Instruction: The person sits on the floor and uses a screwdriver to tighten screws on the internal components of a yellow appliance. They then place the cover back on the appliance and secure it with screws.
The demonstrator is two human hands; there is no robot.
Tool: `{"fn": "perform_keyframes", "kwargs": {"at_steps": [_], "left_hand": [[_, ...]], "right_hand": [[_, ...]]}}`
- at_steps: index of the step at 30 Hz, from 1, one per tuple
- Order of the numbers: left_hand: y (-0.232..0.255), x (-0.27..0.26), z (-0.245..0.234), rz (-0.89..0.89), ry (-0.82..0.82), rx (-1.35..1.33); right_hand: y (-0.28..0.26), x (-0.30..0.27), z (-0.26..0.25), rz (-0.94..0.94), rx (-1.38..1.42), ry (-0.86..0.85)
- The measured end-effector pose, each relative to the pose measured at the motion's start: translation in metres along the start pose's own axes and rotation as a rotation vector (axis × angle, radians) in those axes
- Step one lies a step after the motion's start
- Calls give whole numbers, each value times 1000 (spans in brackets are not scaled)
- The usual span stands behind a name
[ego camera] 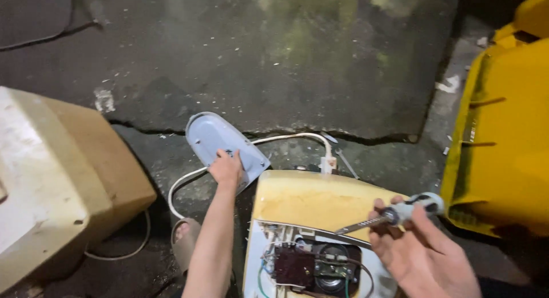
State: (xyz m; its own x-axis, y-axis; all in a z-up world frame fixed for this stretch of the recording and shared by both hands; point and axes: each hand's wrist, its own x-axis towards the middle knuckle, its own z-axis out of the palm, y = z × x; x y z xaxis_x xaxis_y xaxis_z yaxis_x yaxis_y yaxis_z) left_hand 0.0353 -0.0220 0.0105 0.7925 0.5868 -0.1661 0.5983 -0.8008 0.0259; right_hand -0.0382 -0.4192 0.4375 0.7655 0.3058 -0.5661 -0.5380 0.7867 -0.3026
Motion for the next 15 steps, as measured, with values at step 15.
{"fn": "perform_keyframes", "kwargs": {"at_steps": [15], "left_hand": [[80,-12,-59,12,-358,-299]], "right_hand": [[-6,8,-22,133,73,-180]]}}
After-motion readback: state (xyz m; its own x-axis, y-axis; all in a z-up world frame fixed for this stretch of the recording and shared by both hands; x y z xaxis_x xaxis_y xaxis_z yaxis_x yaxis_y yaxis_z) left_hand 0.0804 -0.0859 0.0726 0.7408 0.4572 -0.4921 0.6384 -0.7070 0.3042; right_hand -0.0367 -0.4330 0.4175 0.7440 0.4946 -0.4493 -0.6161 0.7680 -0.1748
